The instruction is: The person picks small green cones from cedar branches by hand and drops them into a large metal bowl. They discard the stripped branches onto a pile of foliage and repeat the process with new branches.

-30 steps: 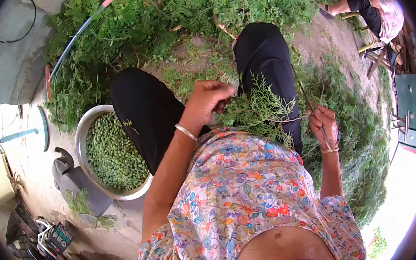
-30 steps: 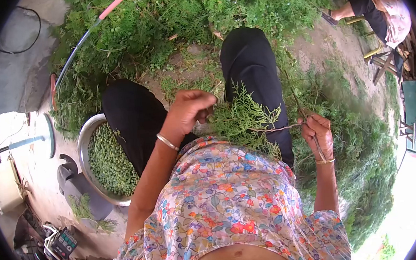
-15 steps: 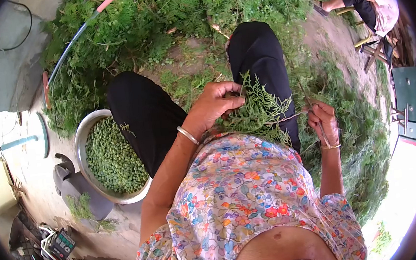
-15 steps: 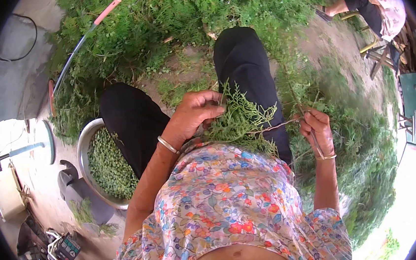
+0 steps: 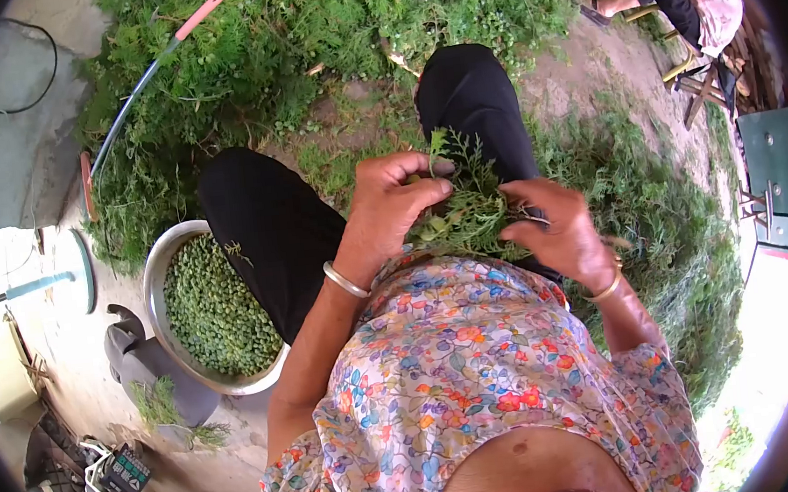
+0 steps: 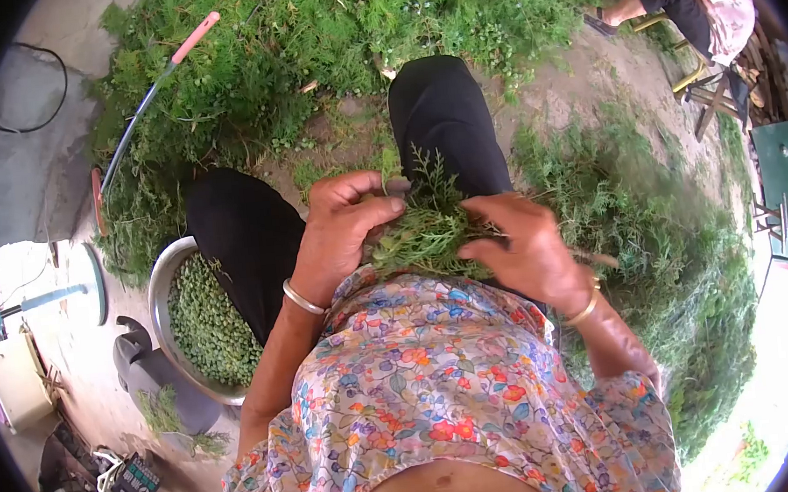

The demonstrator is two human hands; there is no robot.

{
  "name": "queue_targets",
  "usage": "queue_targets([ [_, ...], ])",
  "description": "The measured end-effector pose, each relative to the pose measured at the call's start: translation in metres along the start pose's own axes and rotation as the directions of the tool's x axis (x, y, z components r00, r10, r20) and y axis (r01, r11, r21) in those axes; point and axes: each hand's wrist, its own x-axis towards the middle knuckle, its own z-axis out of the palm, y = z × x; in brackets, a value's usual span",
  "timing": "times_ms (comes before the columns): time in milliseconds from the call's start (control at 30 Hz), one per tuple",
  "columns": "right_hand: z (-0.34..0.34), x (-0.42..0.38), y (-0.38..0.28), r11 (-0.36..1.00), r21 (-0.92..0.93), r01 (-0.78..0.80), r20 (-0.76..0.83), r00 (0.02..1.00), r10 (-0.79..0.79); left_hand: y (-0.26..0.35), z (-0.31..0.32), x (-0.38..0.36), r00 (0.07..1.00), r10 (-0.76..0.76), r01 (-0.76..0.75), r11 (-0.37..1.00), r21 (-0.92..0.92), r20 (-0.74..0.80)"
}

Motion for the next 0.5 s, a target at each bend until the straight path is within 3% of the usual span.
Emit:
queue_targets([
  [33, 0.006, 0.004, -0.001, 0.972, -0.162, 0.169, 0.048, 0.985, -0.163, 0.004, 0.000, -0.001, 1.000, 0.005, -0.005, 1.000, 0.001, -0.004],
  [67, 0.011, 0.005, 0.002, 0.971, -0.159, 0.178, 0.052, 0.984, -0.172, 0.009, -0.001, -0.002, 1.000, -0.008, 0.006, 0.997, 0.073, 0.023],
  [167, 0.025, 0.007, 0.009, 0.988, -0.051, 0.149, 0.024, 0.989, -0.148, 0.011, -0.008, -0.006, 0.998, -0.027, 0.019, 0.989, 0.146, 0.052],
  [233, 0.024, 0.011, 0.005, 0.999, 0.044, -0.017, -0.055, 0.998, 0.019, 0.003, -0.014, -0.003, 0.994, 0.061, -0.077, 0.980, 0.183, 0.089],
  [367, 0.024, 0.011, 0.011, 0.982, 0.180, -0.060, -0.041, 0.997, 0.068, 0.007, -0.015, -0.003, 0.998, 0.023, -0.037, 0.963, 0.268, 0.056],
  [467, 0.026, 0.011, 0.012, 0.951, 0.296, -0.086, -0.073, 0.991, 0.113, 0.009, -0.012, -0.003, 0.992, 0.115, -0.127, 0.945, 0.301, 0.057],
  [500, 0.027, 0.012, 0.011, 0.952, 0.294, -0.086, -0.072, 0.991, 0.112, 0.010, -0.013, -0.003, 0.997, 0.062, -0.076, 0.949, 0.305, 0.055],
])
